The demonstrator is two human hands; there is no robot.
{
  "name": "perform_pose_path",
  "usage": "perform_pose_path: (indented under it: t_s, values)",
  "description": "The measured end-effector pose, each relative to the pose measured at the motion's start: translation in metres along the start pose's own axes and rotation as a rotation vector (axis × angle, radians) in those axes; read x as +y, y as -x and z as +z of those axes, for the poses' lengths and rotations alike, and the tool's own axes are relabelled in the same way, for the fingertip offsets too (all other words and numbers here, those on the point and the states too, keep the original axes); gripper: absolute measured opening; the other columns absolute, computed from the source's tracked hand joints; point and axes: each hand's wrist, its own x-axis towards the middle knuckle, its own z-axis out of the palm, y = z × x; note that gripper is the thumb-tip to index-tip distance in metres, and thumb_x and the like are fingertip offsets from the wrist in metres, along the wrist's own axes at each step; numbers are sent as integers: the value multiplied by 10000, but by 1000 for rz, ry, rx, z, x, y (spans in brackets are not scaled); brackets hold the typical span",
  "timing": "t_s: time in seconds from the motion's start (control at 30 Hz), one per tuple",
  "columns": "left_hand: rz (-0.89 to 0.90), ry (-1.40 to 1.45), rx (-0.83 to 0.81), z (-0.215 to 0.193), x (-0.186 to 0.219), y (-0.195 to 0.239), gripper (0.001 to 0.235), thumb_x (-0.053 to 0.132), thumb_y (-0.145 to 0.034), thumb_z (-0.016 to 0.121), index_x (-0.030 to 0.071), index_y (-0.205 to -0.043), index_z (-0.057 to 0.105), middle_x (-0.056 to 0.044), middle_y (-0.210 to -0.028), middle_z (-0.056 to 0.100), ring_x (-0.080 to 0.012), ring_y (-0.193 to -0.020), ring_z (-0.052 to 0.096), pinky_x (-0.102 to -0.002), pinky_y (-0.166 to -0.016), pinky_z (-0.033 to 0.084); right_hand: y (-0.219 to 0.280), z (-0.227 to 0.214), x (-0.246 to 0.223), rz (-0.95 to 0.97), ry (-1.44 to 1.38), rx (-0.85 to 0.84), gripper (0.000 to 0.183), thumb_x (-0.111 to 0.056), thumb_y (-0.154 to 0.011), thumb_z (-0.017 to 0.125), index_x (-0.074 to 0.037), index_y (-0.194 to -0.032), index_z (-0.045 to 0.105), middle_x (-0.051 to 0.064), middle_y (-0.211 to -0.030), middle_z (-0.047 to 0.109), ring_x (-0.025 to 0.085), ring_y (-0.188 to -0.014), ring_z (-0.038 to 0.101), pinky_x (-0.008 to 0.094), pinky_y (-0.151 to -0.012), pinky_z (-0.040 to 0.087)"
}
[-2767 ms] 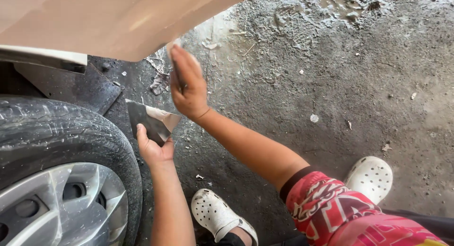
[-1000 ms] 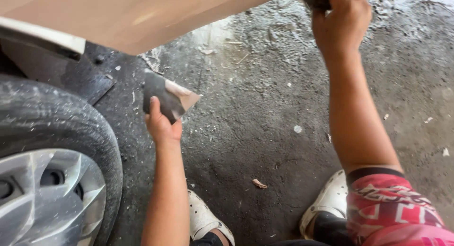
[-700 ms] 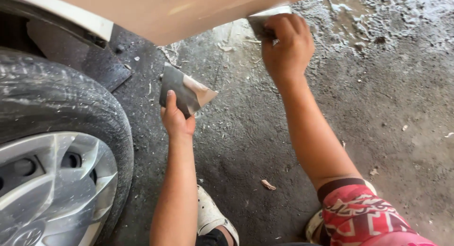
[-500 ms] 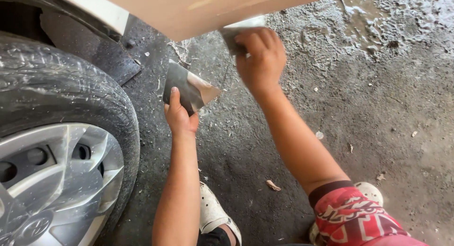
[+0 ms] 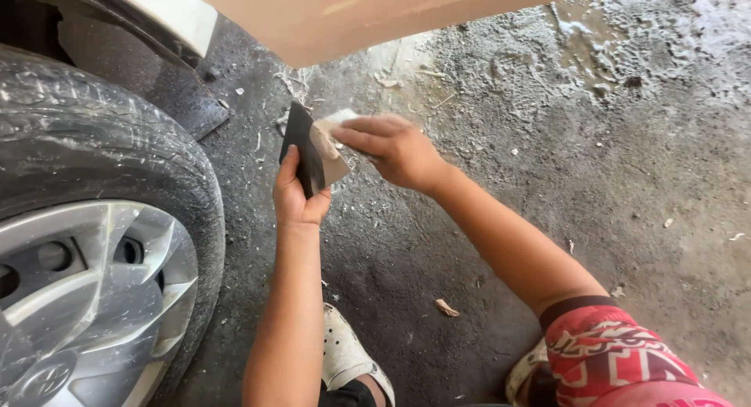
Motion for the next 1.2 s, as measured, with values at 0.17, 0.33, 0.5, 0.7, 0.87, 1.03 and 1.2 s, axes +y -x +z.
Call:
perform_pose_path:
  t_s: [0.17,0.33,0.5,0.7,0.87,1.03,1.2]
  values:
    - [-94,17,-109,34,-11,4,293,205,-981,699,45,-1226,679,-85,-1217,733,-242,-1120,705,-399,-1020,574,65,7,2,8,-29,-73,360,-109,-934,671,-224,-1275,675,68,-1377,675,294,-1300,629,421,-1121,507]
    - [-55,-44,-33,28,-15,-8,302,209,-964,692,55,-1223,676,-77,-1216,736,-242,-1116,708,-416,-977,589,105,14,36,745,-617,215,445,-13,-1012,533,-173,-1420,610,55,-1527,531,290,-1378,570,439,-1084,566]
    - [-6,-60,49,13,-17,-18,316,222,-965,686,67,-1239,666,-69,-1230,730,-240,-1121,707,-426,-947,610,95,-34,46,1137,-1394,719,508,-138,-969,536,-190,-1474,518,159,-1483,501,413,-1309,556,563,-1010,556]
    - [103,-34,99,7,0,-16,360,239,-965,687,60,-1274,646,-73,-1241,721,-241,-1115,707,-418,-924,615,59,-24,25,1181,-1848,807,505,-242,-1003,517,-121,-1487,435,175,-1491,514,400,-1356,534,637,-1076,498]
    - [166,-59,169,-4,17,-14,393,274,-972,682,59,-1296,628,-72,-1247,710,-237,-1102,701,-394,-875,612,-3,-25,-24,1170,-1963,746,491,-302,-1025,461,-95,-1469,447,176,-1501,513,404,-1386,515,633,-1104,465]
    - [170,-99,227,-28,28,-16,432,308,-953,671,89,-1321,618,-57,-1249,704,-223,-1093,699,-382,-859,601,-30,-4,-42,1222,-2122,818,559,-463,-1008,373,-90,-1403,503,172,-1455,528,408,-1346,501,648,-1070,405]
    - [171,-101,244,-40,33,-17,438,308,-945,676,101,-1326,617,-54,-1251,703,-222,-1113,689,-401,-907,581,-54,16,-47,1178,-2228,851,506,-396,-1020,370,-82,-1396,496,177,-1453,527,413,-1374,481,688,-1086,384]
